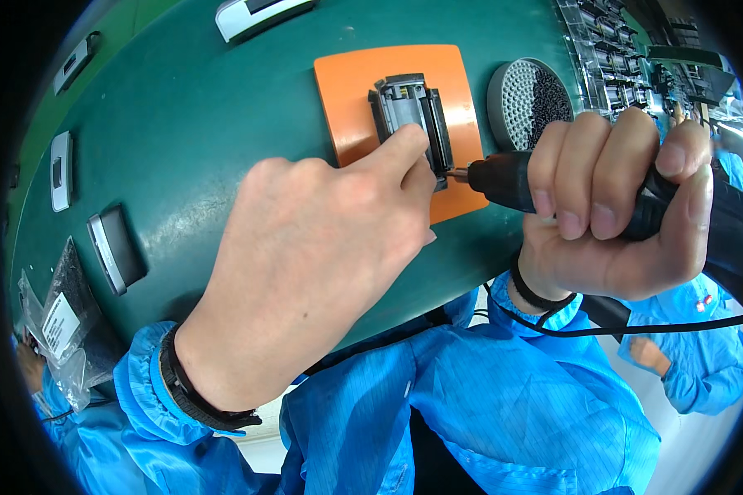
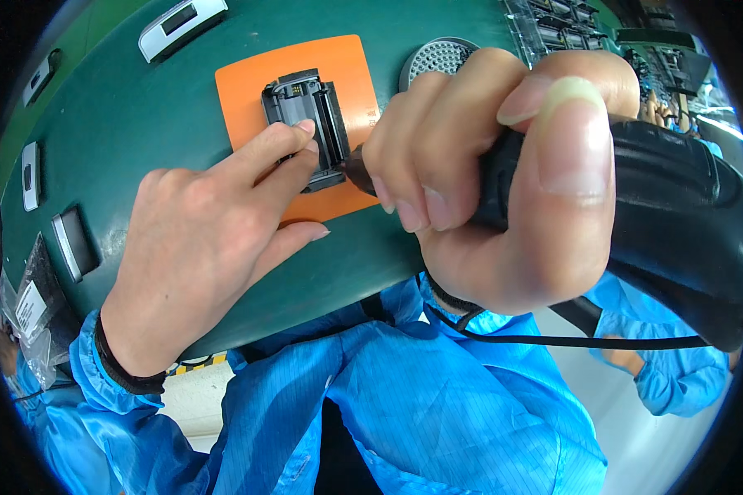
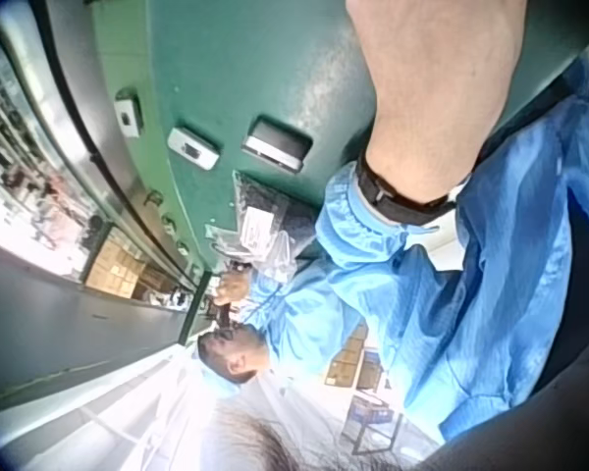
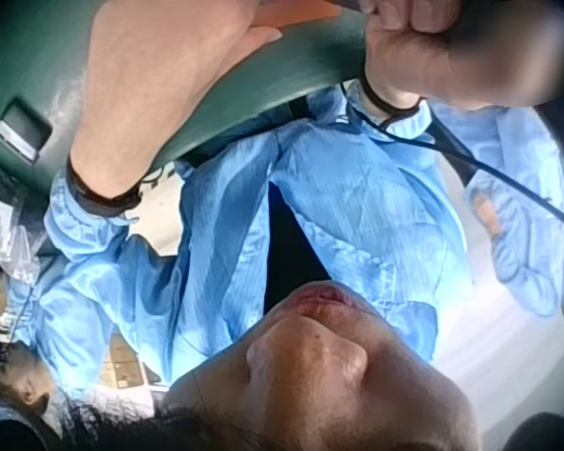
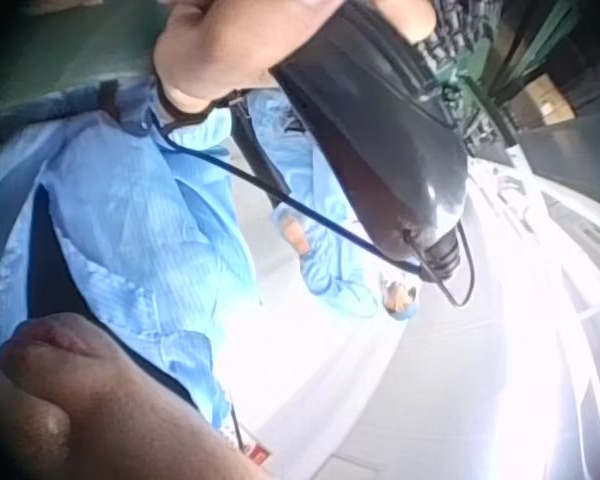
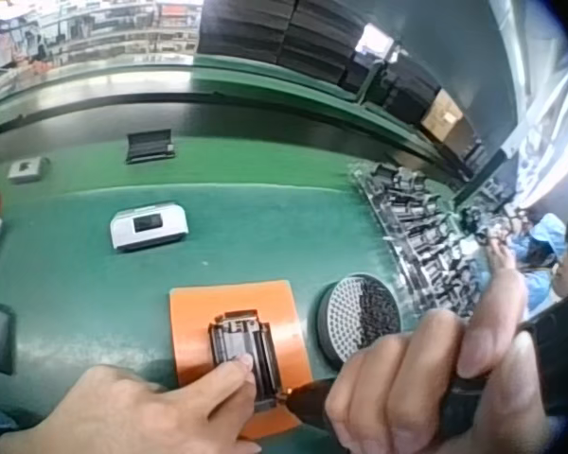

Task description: Using an electric screwdriver to secure components into a plastic housing on an assembly line.

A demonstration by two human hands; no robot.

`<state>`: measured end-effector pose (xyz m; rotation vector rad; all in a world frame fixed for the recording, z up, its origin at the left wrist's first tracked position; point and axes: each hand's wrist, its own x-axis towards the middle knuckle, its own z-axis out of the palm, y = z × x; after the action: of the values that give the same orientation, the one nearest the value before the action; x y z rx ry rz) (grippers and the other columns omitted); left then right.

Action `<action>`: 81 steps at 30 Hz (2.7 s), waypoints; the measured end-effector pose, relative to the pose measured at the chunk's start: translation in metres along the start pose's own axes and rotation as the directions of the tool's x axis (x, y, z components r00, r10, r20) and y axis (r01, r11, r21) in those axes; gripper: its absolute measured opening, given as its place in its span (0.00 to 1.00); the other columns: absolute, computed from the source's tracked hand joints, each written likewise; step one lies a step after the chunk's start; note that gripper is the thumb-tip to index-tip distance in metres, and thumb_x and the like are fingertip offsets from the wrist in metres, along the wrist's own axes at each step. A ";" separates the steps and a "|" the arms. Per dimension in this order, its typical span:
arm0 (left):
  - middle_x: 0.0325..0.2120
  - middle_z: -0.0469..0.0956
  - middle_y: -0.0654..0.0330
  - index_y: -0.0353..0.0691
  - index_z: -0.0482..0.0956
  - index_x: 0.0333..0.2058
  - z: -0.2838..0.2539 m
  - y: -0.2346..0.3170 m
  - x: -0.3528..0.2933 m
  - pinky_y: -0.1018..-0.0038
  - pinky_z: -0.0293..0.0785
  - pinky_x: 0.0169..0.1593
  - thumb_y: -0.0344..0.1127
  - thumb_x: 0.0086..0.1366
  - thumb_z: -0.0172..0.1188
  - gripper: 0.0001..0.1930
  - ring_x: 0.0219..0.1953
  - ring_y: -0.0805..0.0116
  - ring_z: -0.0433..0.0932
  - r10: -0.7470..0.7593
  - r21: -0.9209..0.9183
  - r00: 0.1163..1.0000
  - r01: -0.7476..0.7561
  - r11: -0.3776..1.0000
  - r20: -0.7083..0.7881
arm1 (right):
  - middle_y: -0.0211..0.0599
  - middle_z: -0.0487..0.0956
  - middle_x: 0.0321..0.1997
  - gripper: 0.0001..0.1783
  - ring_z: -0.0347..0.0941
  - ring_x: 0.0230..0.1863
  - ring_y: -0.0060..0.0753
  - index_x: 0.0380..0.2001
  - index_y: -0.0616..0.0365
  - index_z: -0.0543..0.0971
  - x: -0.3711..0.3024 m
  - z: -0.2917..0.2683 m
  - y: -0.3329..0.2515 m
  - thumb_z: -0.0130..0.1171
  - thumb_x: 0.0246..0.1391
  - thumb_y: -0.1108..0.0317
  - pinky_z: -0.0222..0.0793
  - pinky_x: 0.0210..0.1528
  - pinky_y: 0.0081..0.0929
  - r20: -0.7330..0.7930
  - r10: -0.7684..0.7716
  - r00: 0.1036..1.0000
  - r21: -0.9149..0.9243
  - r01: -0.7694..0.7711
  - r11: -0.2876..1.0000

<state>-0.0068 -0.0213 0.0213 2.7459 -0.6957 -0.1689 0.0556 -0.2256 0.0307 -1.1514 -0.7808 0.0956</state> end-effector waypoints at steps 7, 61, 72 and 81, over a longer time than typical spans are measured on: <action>0.47 0.77 0.67 0.36 0.80 0.44 0.003 -0.001 0.000 0.68 0.75 0.28 0.42 0.52 0.74 0.23 0.28 0.63 0.82 0.007 0.052 1.000 -0.006 0.999 -0.018 | 0.27 0.67 0.23 0.15 0.64 0.20 0.22 0.47 0.50 0.68 0.005 0.001 -0.007 0.35 0.74 0.54 0.65 0.26 0.28 0.072 0.004 0.997 -0.050 0.000 0.999; 0.56 0.79 0.62 0.36 0.82 0.51 -0.012 0.017 -0.004 0.68 0.79 0.34 0.44 0.49 0.74 0.30 0.27 0.61 0.82 -0.003 -0.012 1.000 0.003 1.000 0.028 | 0.28 0.62 0.18 0.16 0.57 0.14 0.23 0.43 0.55 0.71 -0.006 -0.062 -0.015 0.34 0.73 0.59 0.58 0.17 0.27 -0.155 -0.229 0.961 -0.268 0.182 0.946; 0.55 0.79 0.62 0.36 0.82 0.50 -0.012 0.016 -0.004 0.69 0.80 0.33 0.46 0.50 0.73 0.30 0.28 0.62 0.82 0.006 -0.001 1.000 -0.006 1.000 0.029 | 0.27 0.62 0.18 0.17 0.56 0.13 0.22 0.44 0.56 0.71 -0.010 -0.060 -0.010 0.34 0.73 0.59 0.59 0.17 0.27 -0.143 -0.170 0.975 -0.195 0.141 0.971; 0.55 0.79 0.61 0.33 0.81 0.50 -0.013 0.015 -0.002 0.68 0.79 0.33 0.47 0.50 0.73 0.31 0.29 0.60 0.83 0.008 0.003 1.000 -0.008 1.000 0.027 | 0.28 0.62 0.18 0.14 0.56 0.13 0.22 0.43 0.57 0.69 -0.002 -0.047 -0.013 0.35 0.74 0.61 0.59 0.17 0.26 0.013 -0.149 0.989 -0.435 0.140 0.890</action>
<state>-0.0133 -0.0294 0.0390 2.7486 -0.7144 -0.2030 0.0781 -0.2694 0.0321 -1.5092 -0.8929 -0.2284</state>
